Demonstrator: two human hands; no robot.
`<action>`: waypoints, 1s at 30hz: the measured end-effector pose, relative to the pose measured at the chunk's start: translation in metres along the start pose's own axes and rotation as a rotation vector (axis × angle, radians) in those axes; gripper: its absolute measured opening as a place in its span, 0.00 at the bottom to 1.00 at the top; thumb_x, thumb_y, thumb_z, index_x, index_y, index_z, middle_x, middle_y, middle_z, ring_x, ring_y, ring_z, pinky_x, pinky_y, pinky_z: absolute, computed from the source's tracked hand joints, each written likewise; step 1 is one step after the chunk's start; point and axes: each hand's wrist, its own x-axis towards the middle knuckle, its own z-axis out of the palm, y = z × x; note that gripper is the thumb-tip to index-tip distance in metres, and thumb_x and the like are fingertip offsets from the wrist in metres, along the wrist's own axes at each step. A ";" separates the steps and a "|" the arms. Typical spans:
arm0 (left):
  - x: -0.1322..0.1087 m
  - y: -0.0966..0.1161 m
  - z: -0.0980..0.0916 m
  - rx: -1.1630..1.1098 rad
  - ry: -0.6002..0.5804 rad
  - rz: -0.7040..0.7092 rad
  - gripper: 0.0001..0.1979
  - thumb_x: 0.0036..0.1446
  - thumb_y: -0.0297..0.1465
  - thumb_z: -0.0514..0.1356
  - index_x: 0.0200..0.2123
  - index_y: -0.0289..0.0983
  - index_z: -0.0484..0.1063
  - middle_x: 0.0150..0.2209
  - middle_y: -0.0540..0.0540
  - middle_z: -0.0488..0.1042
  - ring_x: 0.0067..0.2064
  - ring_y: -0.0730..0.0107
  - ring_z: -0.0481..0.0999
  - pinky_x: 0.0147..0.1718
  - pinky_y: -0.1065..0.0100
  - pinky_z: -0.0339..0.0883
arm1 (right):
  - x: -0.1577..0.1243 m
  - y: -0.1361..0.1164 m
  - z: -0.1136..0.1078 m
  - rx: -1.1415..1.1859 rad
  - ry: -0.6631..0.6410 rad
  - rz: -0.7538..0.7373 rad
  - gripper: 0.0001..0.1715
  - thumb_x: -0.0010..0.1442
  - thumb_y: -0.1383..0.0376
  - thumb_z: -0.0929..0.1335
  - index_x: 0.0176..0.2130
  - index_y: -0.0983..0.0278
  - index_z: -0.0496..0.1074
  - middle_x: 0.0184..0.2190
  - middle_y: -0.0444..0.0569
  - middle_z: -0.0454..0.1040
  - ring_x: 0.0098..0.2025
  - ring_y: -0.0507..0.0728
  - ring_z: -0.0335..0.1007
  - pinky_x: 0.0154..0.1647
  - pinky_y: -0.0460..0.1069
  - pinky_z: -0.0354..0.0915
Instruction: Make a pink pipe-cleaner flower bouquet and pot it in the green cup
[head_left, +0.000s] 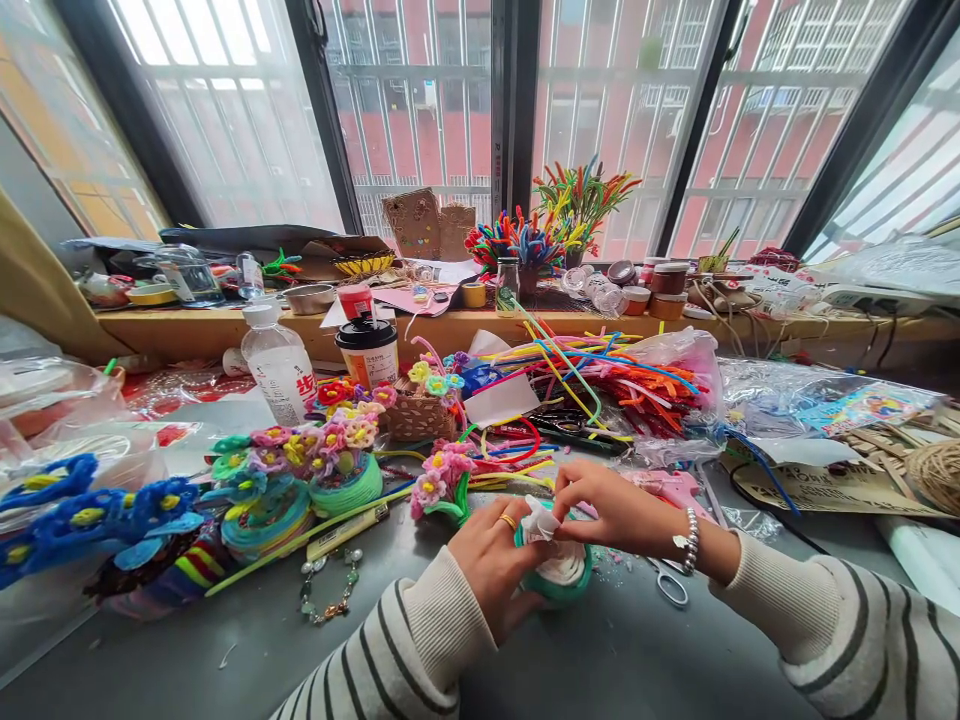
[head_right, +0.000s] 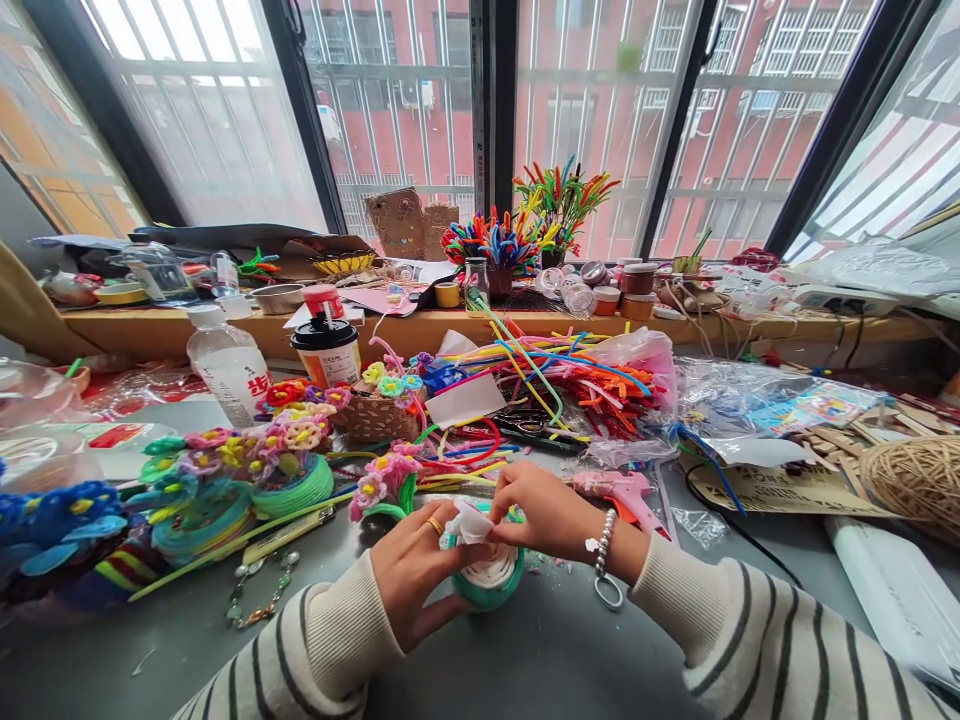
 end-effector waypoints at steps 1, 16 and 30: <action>0.001 0.000 0.001 -0.005 -0.020 -0.008 0.24 0.37 0.31 0.63 0.42 0.42 0.64 0.44 0.43 0.61 0.42 0.57 0.62 0.40 0.56 0.60 | -0.001 0.000 0.000 0.013 0.003 0.003 0.08 0.49 0.62 0.66 0.28 0.63 0.73 0.27 0.46 0.65 0.32 0.52 0.60 0.32 0.45 0.57; -0.002 -0.001 0.009 -0.028 -0.019 -0.071 0.26 0.34 0.28 0.64 0.42 0.39 0.65 0.43 0.40 0.64 0.43 0.57 0.64 0.40 0.58 0.63 | -0.001 -0.007 0.001 -0.011 -0.017 0.019 0.05 0.49 0.66 0.66 0.28 0.63 0.72 0.26 0.45 0.68 0.31 0.52 0.62 0.31 0.45 0.57; -0.002 -0.002 0.012 -0.040 0.026 -0.034 0.22 0.38 0.28 0.61 0.41 0.41 0.66 0.41 0.42 0.64 0.43 0.59 0.64 0.41 0.60 0.63 | 0.004 -0.006 -0.005 -0.027 -0.064 -0.012 0.09 0.47 0.62 0.66 0.25 0.64 0.74 0.26 0.46 0.65 0.30 0.51 0.60 0.30 0.45 0.56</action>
